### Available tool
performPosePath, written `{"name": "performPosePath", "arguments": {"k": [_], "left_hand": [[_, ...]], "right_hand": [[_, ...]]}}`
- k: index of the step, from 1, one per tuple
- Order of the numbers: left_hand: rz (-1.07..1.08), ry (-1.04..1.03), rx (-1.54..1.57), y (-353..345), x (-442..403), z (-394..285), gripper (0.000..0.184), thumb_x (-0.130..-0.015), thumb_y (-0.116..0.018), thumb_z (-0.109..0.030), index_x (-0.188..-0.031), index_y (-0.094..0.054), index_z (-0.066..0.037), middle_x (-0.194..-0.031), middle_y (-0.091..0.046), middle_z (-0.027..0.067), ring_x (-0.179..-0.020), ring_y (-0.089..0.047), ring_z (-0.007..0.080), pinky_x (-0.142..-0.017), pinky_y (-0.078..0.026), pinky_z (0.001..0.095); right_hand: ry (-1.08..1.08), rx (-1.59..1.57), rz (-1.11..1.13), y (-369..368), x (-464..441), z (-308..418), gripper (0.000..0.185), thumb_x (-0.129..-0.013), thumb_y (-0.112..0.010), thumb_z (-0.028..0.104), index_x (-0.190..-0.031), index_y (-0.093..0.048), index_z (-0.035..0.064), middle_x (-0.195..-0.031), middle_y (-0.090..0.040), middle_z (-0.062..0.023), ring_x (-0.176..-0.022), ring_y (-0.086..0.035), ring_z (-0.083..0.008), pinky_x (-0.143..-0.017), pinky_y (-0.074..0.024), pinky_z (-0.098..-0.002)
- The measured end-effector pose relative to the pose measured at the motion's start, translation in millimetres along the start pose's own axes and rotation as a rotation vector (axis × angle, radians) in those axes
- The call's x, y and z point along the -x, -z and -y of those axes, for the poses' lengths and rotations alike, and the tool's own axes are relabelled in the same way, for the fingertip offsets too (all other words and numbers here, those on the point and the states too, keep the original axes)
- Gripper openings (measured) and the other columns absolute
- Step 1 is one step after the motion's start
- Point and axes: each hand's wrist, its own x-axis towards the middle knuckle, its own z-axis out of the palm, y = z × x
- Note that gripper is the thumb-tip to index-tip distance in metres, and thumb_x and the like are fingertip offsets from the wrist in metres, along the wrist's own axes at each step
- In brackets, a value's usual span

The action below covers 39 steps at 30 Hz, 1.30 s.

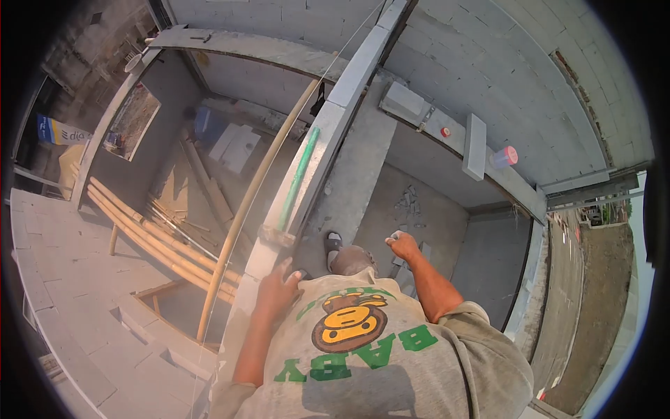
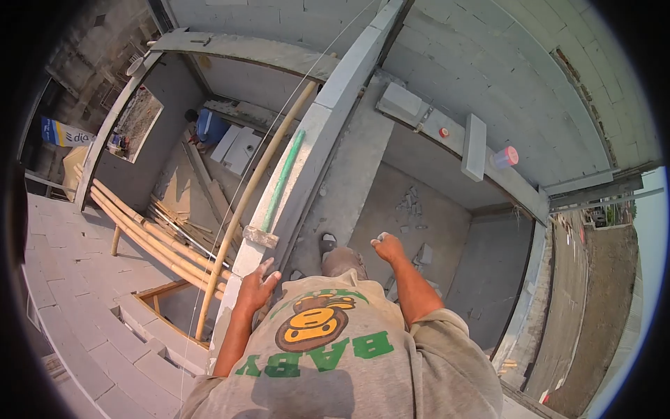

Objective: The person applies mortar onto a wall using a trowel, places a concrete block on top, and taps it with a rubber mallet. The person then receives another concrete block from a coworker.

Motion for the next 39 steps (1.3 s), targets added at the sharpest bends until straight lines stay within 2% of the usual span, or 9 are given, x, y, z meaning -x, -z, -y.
{"name": "performPosePath", "arguments": {"k": [8,10,15,20,23,26,29,33,39], "left_hand": [[-0.014,-0.204,0.080,-26.8,-130.0,-69.1,0.053,-0.087,-0.060,-0.037,-0.130,-0.053,-0.007,-0.122,-0.059,0.0227,-0.117,-0.054,0.0372,-0.098,-0.042,0.0406],[0.000,-0.188,0.151,-35.9,-172.0,-94.4,0.051,-0.088,-0.059,-0.031,-0.127,-0.054,0.001,-0.124,-0.058,0.0233,-0.120,-0.053,0.0309,-0.101,-0.039,0.0356],[0.092,-0.269,0.082,-58.2,-272.9,-178.0,0.053,-0.088,-0.058,-0.038,-0.129,-0.053,-0.005,-0.122,-0.059,0.0229,-0.117,-0.055,0.0364,-0.098,-0.042,0.0402],[0.159,-0.318,0.046,-69.5,-362.7,-276.9,0.052,-0.090,-0.057,-0.037,-0.128,-0.053,-0.002,-0.126,-0.057,0.0227,-0.119,-0.054,0.0348,-0.099,-0.041,0.0387],[0.145,-0.372,0.104,-87.9,-404.9,-308.5,0.050,-0.090,-0.056,-0.035,-0.127,-0.054,-0.002,-0.127,-0.056,0.0224,-0.121,-0.052,0.0344,-0.100,-0.041,0.0383],[0.185,-0.446,0.088,-117.6,-459.2,-321.7,0.050,-0.090,-0.058,-0.032,-0.125,-0.055,0.003,-0.117,-0.062,0.0193,-0.109,-0.059,0.0238,-0.095,-0.043,0.0336],[0.308,-0.385,0.113,-129.2,-502.3,-338.2,0.050,-0.091,-0.058,-0.031,-0.126,-0.053,0.004,-0.115,-0.062,0.0182,-0.106,-0.059,0.0214,-0.094,-0.044,0.0345],[0.409,-0.214,0.363,-136.4,-589.9,-374.5,0.051,-0.089,-0.061,-0.034,-0.125,-0.054,0.002,-0.109,-0.064,0.0149,-0.100,-0.062,0.0206,-0.090,-0.044,0.0340],[0.407,-0.152,0.471,-130.0,-720.8,-488.0,0.054,-0.086,-0.062,-0.040,-0.124,-0.055,-0.002,-0.108,-0.066,0.0118,-0.097,-0.062,0.0200,-0.088,-0.043,0.0345]], "right_hand": [[-0.186,0.104,0.178,20.0,-44.3,-96.1,0.052,-0.082,-0.059,0.042,-0.107,-0.063,-0.0039,-0.110,-0.063,-0.0255,-0.107,-0.059,-0.0386,-0.092,-0.0459,-0.0428],[-0.322,-0.002,0.231,43.2,-68.2,-109.5,0.054,-0.082,-0.058,0.042,-0.108,-0.062,-0.0051,-0.112,-0.061,-0.0270,-0.110,-0.057,-0.0382,-0.094,-0.0450,-0.0414],[-0.381,-0.111,0.091,95.4,-137.3,-156.7,0.052,-0.081,-0.059,0.042,-0.103,-0.064,-0.0049,-0.107,-0.063,-0.0273,-0.107,-0.059,-0.0368,-0.092,-0.0461,-0.0413],[-0.324,-0.118,-0.122,191.9,-170.2,-128.1,0.047,-0.081,-0.061,0.041,-0.099,-0.065,-0.0023,-0.102,-0.065,-0.0256,-0.103,-0.061,-0.0374,-0.089,-0.0476,-0.0421],[-0.390,-0.396,-0.140,196.5,-201.6,-162.9,0.046,-0.081,-0.061,0.041,-0.100,-0.065,-0.0013,-0.104,-0.065,-0.0252,-0.105,-0.060,-0.0389,-0.091,-0.0470,-0.0420],[-0.421,-0.400,-0.197,195.9,-215.0,-170.1,0.048,-0.081,-0.062,0.041,-0.102,-0.065,-0.0022,-0.102,-0.065,-0.0257,-0.104,-0.060,-0.0385,-0.091,-0.0471,-0.0424],[-0.487,-0.313,-0.233,183.3,-224.5,-160.9,0.048,-0.081,-0.062,0.040,-0.101,-0.066,-0.0030,-0.104,-0.064,-0.0262,-0.105,-0.060,-0.0368,-0.090,-0.0476,-0.0421],[-0.643,-0.430,-0.164,171.2,-252.7,-169.7,0.049,-0.081,-0.062,0.040,-0.095,-0.066,-0.0073,-0.088,-0.068,-0.0235,-0.088,-0.067,-0.0332,-0.082,-0.0508,-0.0419],[-0.879,-0.683,-0.123,246.6,-271.1,-155.1,0.048,-0.080,-0.064,0.039,-0.084,-0.065,-0.0090,-0.072,-0.068,-0.0200,-0.072,-0.069,-0.0309,-0.071,-0.0536,-0.0417]]}}
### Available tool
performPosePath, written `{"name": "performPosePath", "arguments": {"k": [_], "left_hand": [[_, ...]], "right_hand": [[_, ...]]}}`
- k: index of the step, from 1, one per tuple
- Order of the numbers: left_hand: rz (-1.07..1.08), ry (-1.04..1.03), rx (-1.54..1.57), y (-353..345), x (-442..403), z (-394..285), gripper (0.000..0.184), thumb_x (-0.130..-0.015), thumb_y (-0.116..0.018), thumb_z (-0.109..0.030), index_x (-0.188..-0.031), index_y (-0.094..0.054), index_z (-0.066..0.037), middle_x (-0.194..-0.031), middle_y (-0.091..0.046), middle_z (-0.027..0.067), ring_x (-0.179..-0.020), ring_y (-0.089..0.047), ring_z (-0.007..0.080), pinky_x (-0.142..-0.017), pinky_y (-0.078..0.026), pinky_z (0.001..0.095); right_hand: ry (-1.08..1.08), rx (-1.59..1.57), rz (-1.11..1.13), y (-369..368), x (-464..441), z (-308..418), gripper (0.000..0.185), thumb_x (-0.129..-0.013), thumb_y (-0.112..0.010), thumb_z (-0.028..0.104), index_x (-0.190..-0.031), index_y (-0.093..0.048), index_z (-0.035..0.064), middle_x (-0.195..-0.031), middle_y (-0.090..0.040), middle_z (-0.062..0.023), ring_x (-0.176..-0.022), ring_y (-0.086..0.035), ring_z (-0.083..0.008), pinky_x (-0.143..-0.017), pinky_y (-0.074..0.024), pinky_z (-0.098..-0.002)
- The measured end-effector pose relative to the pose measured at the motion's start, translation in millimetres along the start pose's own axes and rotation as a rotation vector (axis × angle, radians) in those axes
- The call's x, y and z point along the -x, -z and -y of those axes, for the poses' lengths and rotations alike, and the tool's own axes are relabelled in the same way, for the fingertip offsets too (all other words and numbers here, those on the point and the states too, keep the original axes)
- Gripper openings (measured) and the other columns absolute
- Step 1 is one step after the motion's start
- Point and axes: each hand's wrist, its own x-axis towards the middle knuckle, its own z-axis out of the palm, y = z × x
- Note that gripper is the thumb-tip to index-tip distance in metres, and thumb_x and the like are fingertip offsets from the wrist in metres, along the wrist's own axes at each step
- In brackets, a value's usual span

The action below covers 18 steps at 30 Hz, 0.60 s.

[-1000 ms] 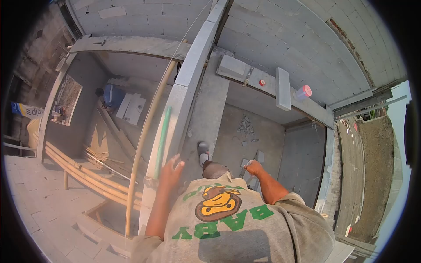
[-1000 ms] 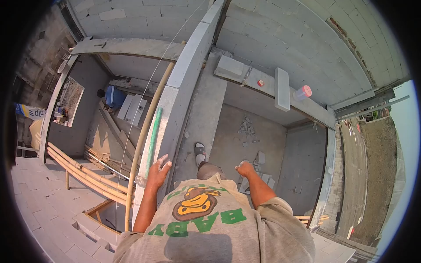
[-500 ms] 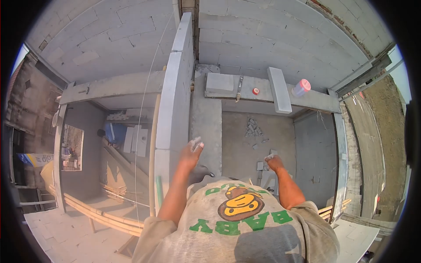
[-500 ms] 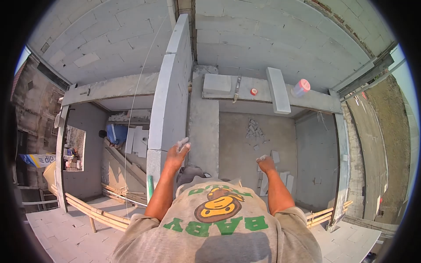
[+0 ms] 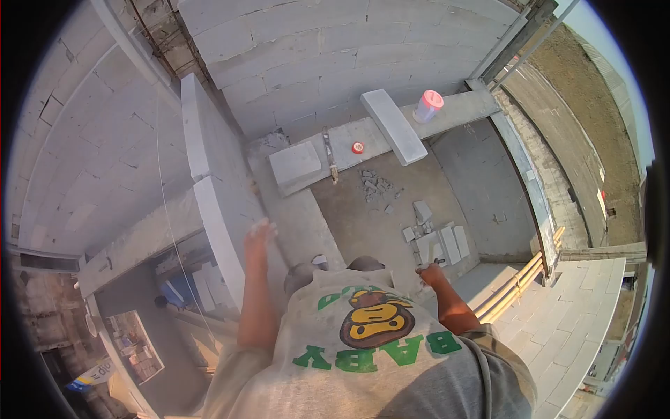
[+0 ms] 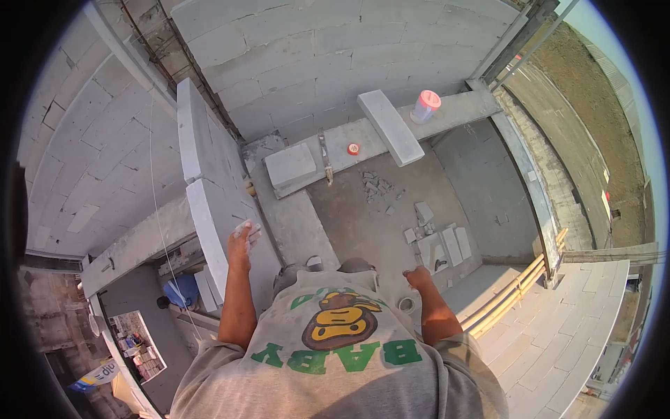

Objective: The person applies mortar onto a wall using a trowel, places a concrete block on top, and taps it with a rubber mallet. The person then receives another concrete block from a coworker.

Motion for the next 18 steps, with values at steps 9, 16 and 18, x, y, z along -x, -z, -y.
{"name": "performPosePath", "arguments": {"k": [9,16,18], "left_hand": [[0.062,0.021,-0.050,-27.0,-140.9,-55.5,0.050,-0.086,-0.061,-0.039,-0.122,-0.057,-0.004,-0.106,-0.067,0.0099,-0.092,-0.064,0.0196,-0.085,-0.044,0.0337],[0.005,0.239,-0.117,-10.7,-250.6,-27.6,0.036,-0.087,-0.062,-0.033,-0.113,-0.060,-0.009,-0.097,-0.068,0.0063,-0.082,-0.064,0.0160,-0.072,-0.045,0.0308],[-0.020,0.153,-0.110,-3.6,-292.6,-37.2,0.034,-0.087,-0.061,-0.032,-0.112,-0.060,-0.009,-0.095,-0.068,0.0056,-0.080,-0.064,0.0156,-0.069,-0.045,0.0309]], "right_hand": [[-0.107,-0.154,-0.121,-30.2,-24.2,40.1,0.046,-0.079,-0.067,0.036,-0.085,-0.063,-0.0095,-0.073,-0.066,-0.0250,-0.070,-0.068,-0.0365,-0.071,-0.0552,-0.0396],[-0.257,-0.412,0.004,-9.0,-97.7,125.7,0.036,-0.081,-0.067,0.030,-0.084,-0.064,-0.0061,-0.072,-0.065,-0.0170,-0.058,-0.066,-0.0266,-0.051,-0.0549,-0.0356],[-0.181,-0.468,-0.023,3.0,-130.3,148.4,0.033,-0.081,-0.069,0.027,-0.086,-0.063,-0.0048,-0.072,-0.063,-0.0124,-0.059,-0.065,-0.0242,-0.049,-0.0534,-0.0365]]}}
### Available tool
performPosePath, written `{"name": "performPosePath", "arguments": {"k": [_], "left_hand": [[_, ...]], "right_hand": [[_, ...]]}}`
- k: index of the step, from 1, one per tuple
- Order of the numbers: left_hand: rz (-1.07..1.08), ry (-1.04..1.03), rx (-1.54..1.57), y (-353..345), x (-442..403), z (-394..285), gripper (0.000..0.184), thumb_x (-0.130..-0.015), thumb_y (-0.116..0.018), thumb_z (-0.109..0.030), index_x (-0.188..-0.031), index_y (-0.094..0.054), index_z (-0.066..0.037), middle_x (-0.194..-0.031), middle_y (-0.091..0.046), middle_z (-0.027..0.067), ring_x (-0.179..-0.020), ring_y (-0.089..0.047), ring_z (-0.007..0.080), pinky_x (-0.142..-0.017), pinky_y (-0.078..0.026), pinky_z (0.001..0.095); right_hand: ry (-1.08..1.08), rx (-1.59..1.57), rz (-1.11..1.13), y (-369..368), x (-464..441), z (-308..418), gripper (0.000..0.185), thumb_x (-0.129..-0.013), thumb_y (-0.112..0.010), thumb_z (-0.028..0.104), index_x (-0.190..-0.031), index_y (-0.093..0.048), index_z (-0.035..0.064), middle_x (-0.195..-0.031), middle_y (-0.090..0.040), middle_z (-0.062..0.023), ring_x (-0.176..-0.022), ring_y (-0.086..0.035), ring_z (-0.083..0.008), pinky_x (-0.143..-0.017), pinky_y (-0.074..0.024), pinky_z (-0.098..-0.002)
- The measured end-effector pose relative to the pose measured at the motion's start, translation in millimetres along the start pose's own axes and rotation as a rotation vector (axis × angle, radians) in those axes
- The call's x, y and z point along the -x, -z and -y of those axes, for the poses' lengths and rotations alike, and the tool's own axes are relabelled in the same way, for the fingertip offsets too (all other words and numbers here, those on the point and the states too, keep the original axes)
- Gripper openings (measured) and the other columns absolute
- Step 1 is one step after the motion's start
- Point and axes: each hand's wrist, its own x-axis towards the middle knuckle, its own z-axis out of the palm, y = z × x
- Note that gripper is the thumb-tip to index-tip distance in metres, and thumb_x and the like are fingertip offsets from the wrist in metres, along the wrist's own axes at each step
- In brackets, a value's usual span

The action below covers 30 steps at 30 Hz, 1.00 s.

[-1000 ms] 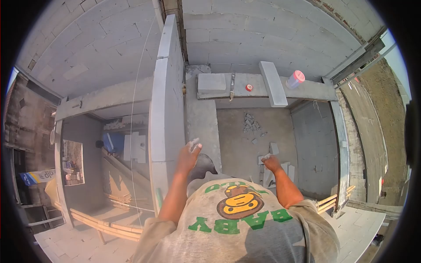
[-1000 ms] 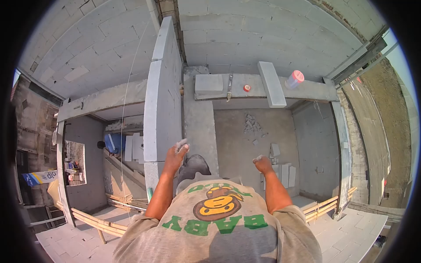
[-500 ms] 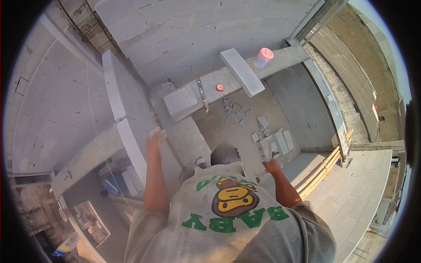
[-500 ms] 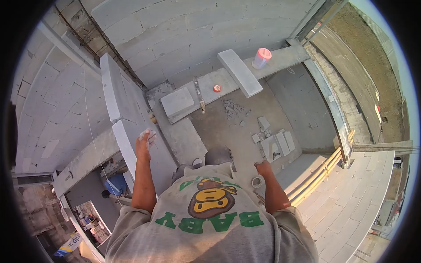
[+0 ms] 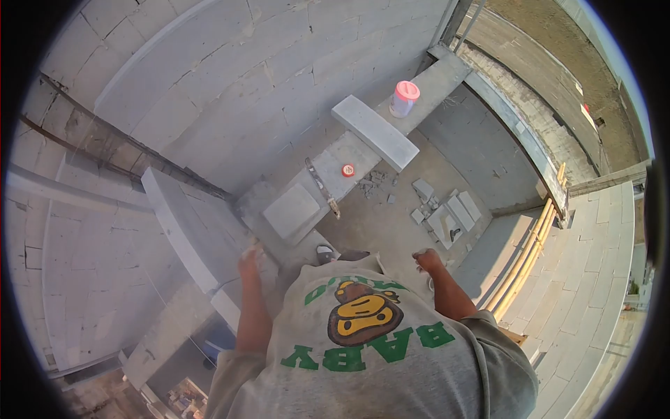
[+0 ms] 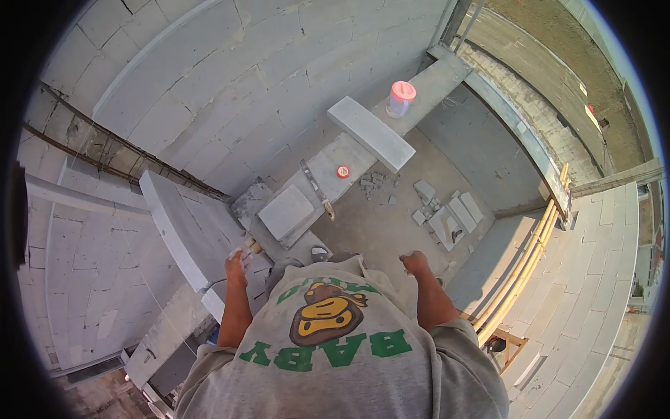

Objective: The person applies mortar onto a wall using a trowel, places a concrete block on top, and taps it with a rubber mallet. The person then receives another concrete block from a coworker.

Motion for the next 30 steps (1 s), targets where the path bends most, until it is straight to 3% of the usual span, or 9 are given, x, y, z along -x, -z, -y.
{"name": "performPosePath", "arguments": {"k": [8,11,13,15,17,19,25,27,30], "left_hand": [[-0.044,-0.126,-0.155,-16.1,-91.4,-59.9,0.028,-0.086,-0.059,-0.027,-0.110,-0.060,-0.011,-0.093,-0.068,0.0045,-0.078,-0.063,0.0157,-0.067,-0.044,0.0324],[0.113,-0.105,-0.314,-44.9,-124.6,-68.6,0.026,-0.086,-0.059,-0.026,-0.108,-0.061,-0.012,-0.090,-0.068,0.0047,-0.076,-0.064,0.0167,-0.064,-0.044,0.0330],[0.080,-0.057,-0.326,-77.1,-135.8,-81.7,0.021,-0.086,-0.059,-0.022,-0.103,-0.063,-0.010,-0.087,-0.067,0.0050,-0.073,-0.064,0.0185,-0.059,-0.043,0.0319],[0.187,-0.137,-0.418,-99.8,-171.8,-90.4,0.017,-0.084,-0.061,-0.018,-0.097,-0.065,-0.008,-0.086,-0.066,0.0062,-0.070,-0.065,0.0197,-0.057,-0.043,0.0311],[0.202,-0.582,-0.861,-115.2,-254.9,-71.0,0.015,-0.082,-0.062,-0.012,-0.094,-0.067,-0.005,-0.083,-0.066,0.0068,-0.068,-0.064,0.0187,-0.057,-0.046,0.0311],[0.246,-0.775,-0.961,-149.7,-288.4,-78.6,0.020,-0.080,-0.062,-0.010,-0.098,-0.068,-0.003,-0.078,-0.065,0.0072,-0.065,-0.062,0.0182,-0.056,-0.049,0.0322],[0.447,-0.713,-1.266,-306.7,-363.1,-133.6,0.038,-0.071,-0.062,-0.005,-0.108,-0.065,0.002,-0.075,-0.066,0.0125,-0.067,-0.064,0.0232,-0.058,-0.051,0.0341],[0.397,-0.663,-1.555,-392.1,-358.8,-162.1,0.043,-0.067,-0.060,-0.004,-0.110,-0.065,0.001,-0.083,-0.067,0.0178,-0.076,-0.066,0.0289,-0.067,-0.053,0.0361],[0.486,-0.699,-1.635,-540.2,-388.4,-173.0,0.046,-0.069,-0.061,-0.007,-0.115,-0.064,-0.003,-0.117,-0.057,0.0241,-0.112,-0.053,0.0373,-0.099,-0.042,0.0398]], "right_hand": [[0.296,-0.217,-0.193,16.7,-1.7,91.3,0.032,-0.083,-0.067,0.026,-0.087,-0.061,-0.0057,-0.072,-0.062,-0.0123,-0.053,-0.061,-0.0212,-0.044,-0.0481,-0.0324],[0.199,-0.380,-0.281,6.5,-16.4,54.1,0.031,-0.083,-0.067,0.025,-0.086,-0.060,-0.0052,-0.072,-0.063,-0.0127,-0.052,-0.061,-0.0214,-0.044,-0.0489,-0.0320],[-0.055,-0.353,-0.339,-25.3,-39.8,4.2,0.042,-0.081,-0.064,0.033,-0.089,-0.064,-0.0073,-0.068,-0.066,-0.0189,-0.061,-0.068,-0.0285,-0.066,-0.0542,-0.0376],[-0.313,-0.363,-0.224,-36.6,-9.5,-10.6,0.043,-0.082,-0.063,0.033,-0.090,-0.064,-0.0087,-0.070,-0.067,-0.0202,-0.062,-0.069,-0.0298,-0.068,-0.0557,-0.0362],[-0.479,-0.500,-0.155,-60.9,1.4,-34.1,0.042,-0.083,-0.061,0.033,-0.090,-0.064,-0.0084,-0.071,-0.067,-0.0198,-0.061,-0.068,-0.0301,-0.065,-0.0566,-0.0363],[-0.074,-0.095,-0.150,-119.5,-34.4,-115.0,0.039,-0.084,-0.060,0.031,-0.089,-0.064,-0.0072,-0.072,-0.066,-0.0202,-0.058,-0.067,-0.0305,-0.059,-0.0566,-0.0364],[-0.690,-0.895,-0.294,-106.0,-29.6,-7.9,0.031,-0.084,-0.064,0.025,-0.090,-0.061,-0.0052,-0.073,-0.064,-0.0168,-0.054,-0.064,-0.0280,-0.045,-0.0532,-0.0399],[-0.728,-0.879,-0.286,-88.6,-63.0,33.2,0.030,-0.083,-0.065,0.025,-0.087,-0.061,-0.0047,-0.070,-0.063,-0.0153,-0.053,-0.064,-0.0268,-0.046,-0.0529,-0.0383],[-0.697,-0.586,-0.251,-87.5,-131.9,105.6,0.041,-0.080,-0.062,0.036,-0.088,-0.065,-0.0039,-0.090,-0.067,-0.0246,-0.094,-0.064,-0.0393,-0.083,-0.0497,-0.0450]]}}
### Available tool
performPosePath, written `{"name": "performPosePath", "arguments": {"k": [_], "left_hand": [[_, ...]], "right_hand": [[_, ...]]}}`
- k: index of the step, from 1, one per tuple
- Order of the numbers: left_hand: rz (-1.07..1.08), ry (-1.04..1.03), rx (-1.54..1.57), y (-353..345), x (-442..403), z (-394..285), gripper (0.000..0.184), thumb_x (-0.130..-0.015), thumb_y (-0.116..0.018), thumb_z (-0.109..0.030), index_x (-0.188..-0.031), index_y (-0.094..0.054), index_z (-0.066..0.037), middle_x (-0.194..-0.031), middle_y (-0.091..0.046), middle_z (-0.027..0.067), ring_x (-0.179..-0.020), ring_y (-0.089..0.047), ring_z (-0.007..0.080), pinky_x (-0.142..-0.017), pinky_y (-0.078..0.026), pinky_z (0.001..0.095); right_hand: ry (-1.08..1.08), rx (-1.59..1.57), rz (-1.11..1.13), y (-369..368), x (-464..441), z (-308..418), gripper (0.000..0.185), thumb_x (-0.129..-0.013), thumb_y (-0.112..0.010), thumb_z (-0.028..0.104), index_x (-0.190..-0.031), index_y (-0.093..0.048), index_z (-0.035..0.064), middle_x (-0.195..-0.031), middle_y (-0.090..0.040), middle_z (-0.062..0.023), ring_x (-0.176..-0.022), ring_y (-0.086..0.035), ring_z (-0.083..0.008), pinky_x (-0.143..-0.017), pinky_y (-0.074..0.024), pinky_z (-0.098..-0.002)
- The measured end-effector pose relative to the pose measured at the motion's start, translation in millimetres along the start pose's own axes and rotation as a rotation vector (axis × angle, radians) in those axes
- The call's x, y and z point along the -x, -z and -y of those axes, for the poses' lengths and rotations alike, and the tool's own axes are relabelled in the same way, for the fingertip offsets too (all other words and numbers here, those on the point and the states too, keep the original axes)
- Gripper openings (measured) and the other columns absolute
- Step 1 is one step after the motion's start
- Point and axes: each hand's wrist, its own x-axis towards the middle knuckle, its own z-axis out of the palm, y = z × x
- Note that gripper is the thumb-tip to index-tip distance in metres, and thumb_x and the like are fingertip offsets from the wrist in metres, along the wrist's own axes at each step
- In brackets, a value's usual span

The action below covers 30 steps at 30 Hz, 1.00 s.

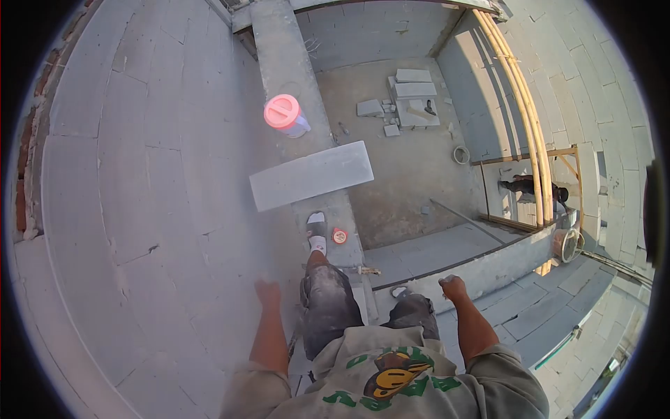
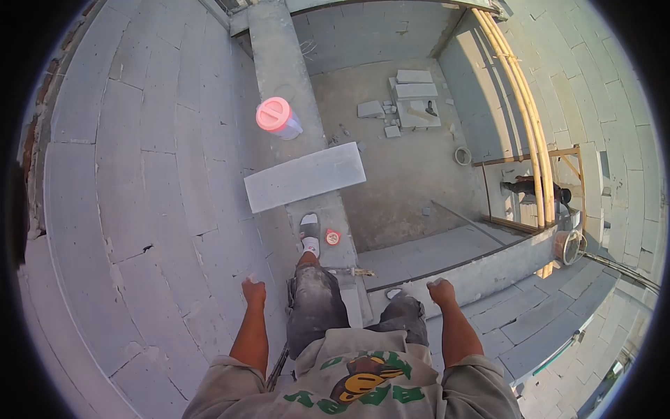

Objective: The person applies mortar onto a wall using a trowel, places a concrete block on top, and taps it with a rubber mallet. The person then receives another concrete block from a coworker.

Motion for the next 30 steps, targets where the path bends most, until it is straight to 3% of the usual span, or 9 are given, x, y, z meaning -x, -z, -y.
{"name": "performPosePath", "arguments": {"k": [2,6,12,14,16,20,25,29,30], "left_hand": [[0.090,-0.040,0.113,4.5,-88.5,-54.8,0.050,-0.084,-0.060,-0.021,-0.128,-0.050,0.000,-0.129,-0.048,0.0206,-0.124,-0.044,0.0354,-0.105,-0.034,0.0426],[0.103,-0.011,0.099,-48.6,-254.3,-100.0,0.058,-0.087,-0.058,-0.038,-0.132,-0.048,-0.002,-0.132,-0.050,0.0207,-0.124,-0.047,0.0346,-0.104,-0.037,0.0408],[0.114,0.054,-0.029,-159.0,-403.4,-48.2,0.082,-0.087,-0.051,-0.057,-0.139,-0.035,0.004,-0.137,-0.044,0.0250,-0.130,-0.040,0.0364,-0.106,-0.034,0.0402],[0.204,0.115,0.157,-192.7,-430.8,-21.7,0.103,-0.078,-0.055,-0.070,-0.144,-0.026,0.004,-0.146,-0.032,0.0236,-0.135,-0.032,0.0340,-0.110,-0.026,0.0421],[0.260,0.156,0.259,-225.4,-446.3,-6.6,0.102,-0.080,-0.055,-0.069,-0.145,-0.024,0.004,-0.147,-0.029,0.0229,-0.137,-0.029,0.0341,-0.111,-0.024,0.0418],[0.370,0.336,0.642,-271.4,-448.0,-2.7,0.100,-0.078,-0.061,-0.066,-0.145,-0.026,0.000,-0.147,-0.033,0.0133,-0.138,-0.027,0.0292,-0.113,-0.020,0.0401],[0.514,0.353,0.804,-242.7,-461.5,-22.2,0.098,-0.073,-0.061,-0.072,-0.144,-0.033,-0.012,-0.143,-0.040,0.0041,-0.132,-0.034,0.0268,-0.108,-0.025,0.0424],[0.512,0.467,0.279,-153.1,-485.3,-85.9,0.100,-0.068,-0.060,-0.076,-0.140,-0.040,-0.009,-0.136,-0.048,0.0102,-0.124,-0.044,0.0288,-0.103,-0.028,0.0474],[0.605,0.462,0.067,-131.0,-498.1,-93.8,0.100,-0.067,-0.060,-0.077,-0.138,-0.042,-0.008,-0.134,-0.049,0.0124,-0.121,-0.046,0.0293,-0.102,-0.029,0.0482]], "right_hand": [[0.135,0.161,0.098,-13.2,0.1,105.8,0.039,-0.082,-0.060,0.036,-0.094,-0.067,-0.0006,-0.095,-0.066,-0.0252,-0.095,-0.062,-0.0415,-0.085,-0.0480,-0.0459],[0.294,0.058,0.036,-67.8,-98.4,269.9,0.042,-0.085,-0.058,0.036,-0.106,-0.063,-0.0015,-0.105,-0.063,-0.0261,-0.102,-0.059,-0.0414,-0.091,-0.0447,-0.0453],[0.481,0.002,-0.331,-130.0,-336.6,372.8,0.065,-0.086,-0.061,0.047,-0.123,-0.052,-0.0062,-0.116,-0.056,-0.0314,-0.113,-0.052,-0.0433,-0.096,-0.0415,-0.0445],[0.453,-0.200,-0.180,-152.4,-414.0,379.5,0.076,-0.087,-0.057,0.054,-0.131,-0.046,-0.0065,-0.125,-0.052,-0.0291,-0.118,-0.050,-0.0370,-0.099,-0.0396,-0.0407],[0.302,-0.414,0.048,-163.0,-444.9,395.5,0.087,-0.084,-0.056,0.062,-0.137,-0.039,-0.0040,-0.133,-0.048,-0.0238,-0.123,-0.046,-0.0313,-0.102,-0.0361,-0.0375],[0.155,-0.806,0.225,-187.0,-442.3,397.7,0.102,-0.076,-0.059,0.070,-0.144,-0.031,-0.0008,-0.143,-0.038,-0.0192,-0.129,-0.039,-0.0284,-0.109,-0.0273,-0.0359],[0.127,-0.776,0.170,-168.7,-413.2,415.3,0.098,-0.077,-0.058,0.067,-0.142,-0.033,-0.0017,-0.142,-0.039,-0.0216,-0.130,-0.039,-0.0301,-0.108,-0.0276,-0.0359],[-0.058,-0.650,0.342,-126.4,-364.5,427.9,0.080,-0.085,-0.054,0.058,-0.138,-0.042,-0.0010,-0.137,-0.046,-0.0224,-0.124,-0.047,-0.0310,-0.103,-0.0350,-0.0346],[-0.119,-0.643,0.445,-112.2,-356.9,429.4,0.070,-0.087,-0.053,0.053,-0.134,-0.047,0.0013,-0.132,-0.050,-0.0218,-0.121,-0.049,-0.0341,-0.097,-0.0416,-0.0456]]}}
